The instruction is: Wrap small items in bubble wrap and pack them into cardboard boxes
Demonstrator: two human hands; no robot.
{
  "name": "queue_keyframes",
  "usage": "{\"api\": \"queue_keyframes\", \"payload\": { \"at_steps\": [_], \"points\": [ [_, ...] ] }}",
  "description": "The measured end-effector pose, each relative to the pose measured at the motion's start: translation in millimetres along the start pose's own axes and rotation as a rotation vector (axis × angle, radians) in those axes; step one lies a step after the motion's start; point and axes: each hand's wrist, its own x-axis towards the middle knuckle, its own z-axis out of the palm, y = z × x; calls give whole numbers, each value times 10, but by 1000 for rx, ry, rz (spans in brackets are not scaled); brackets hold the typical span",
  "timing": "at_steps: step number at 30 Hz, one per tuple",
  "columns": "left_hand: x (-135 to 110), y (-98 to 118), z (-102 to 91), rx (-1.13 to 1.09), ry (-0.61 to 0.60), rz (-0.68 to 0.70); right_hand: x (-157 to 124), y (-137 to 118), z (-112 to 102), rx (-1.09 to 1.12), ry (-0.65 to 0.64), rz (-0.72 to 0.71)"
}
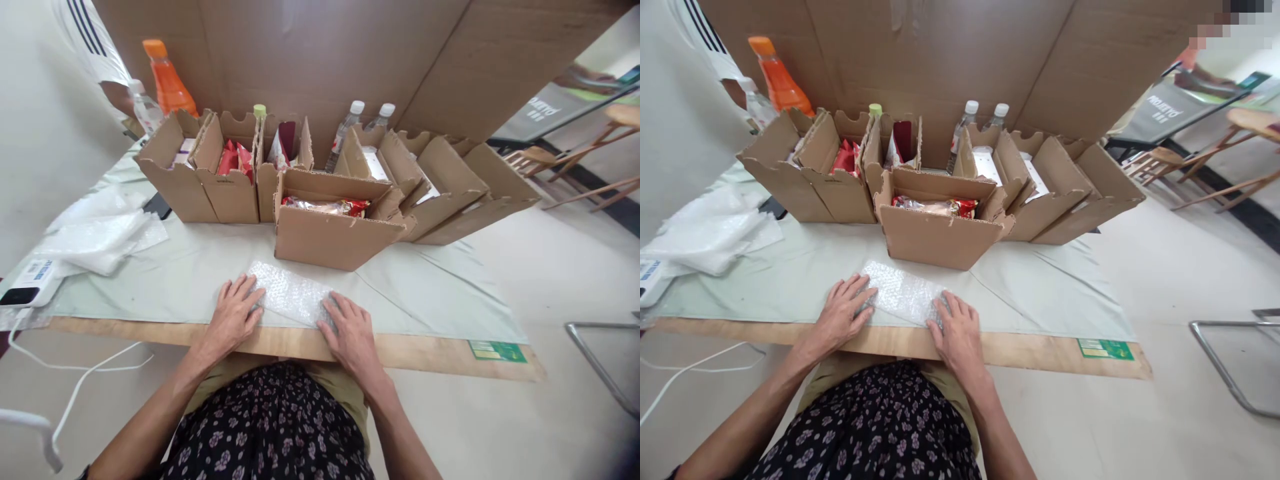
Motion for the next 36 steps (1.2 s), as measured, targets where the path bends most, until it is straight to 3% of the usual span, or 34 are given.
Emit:
{"api": "queue_keyframes", "payload": {
  "at_steps": [4,7,12,16,19,22,25,29,33,36],
  "points": [
    [118,-69,-60,6,-6,-14,-290,-370,-82,50,-33,-10],
    [171,-108,-136,-11,54,-35,-457,-483,-178,135,0,-19],
    [127,-116,-170,-42,156,-133,-425,-277,-262,89,156,3],
    [183,-75,-111,13,129,-308,-221,-136,-150,-9,77,-19],
    [287,-41,-82,-9,112,-347,-108,-126,-14,-42,-22,-43],
    [318,-29,-91,-57,112,-325,-138,-128,29,-1,-44,-28],
    [253,-19,-134,-127,106,-277,-282,-115,-58,91,-24,-23],
    [232,48,-181,-236,95,-141,-396,-126,-237,192,-74,-164],
    [470,124,-122,-288,73,34,-348,-185,-303,148,-230,-261],
    [716,146,-8,-274,72,81,-345,-255,-271,118,-270,-271]
  ]
}}
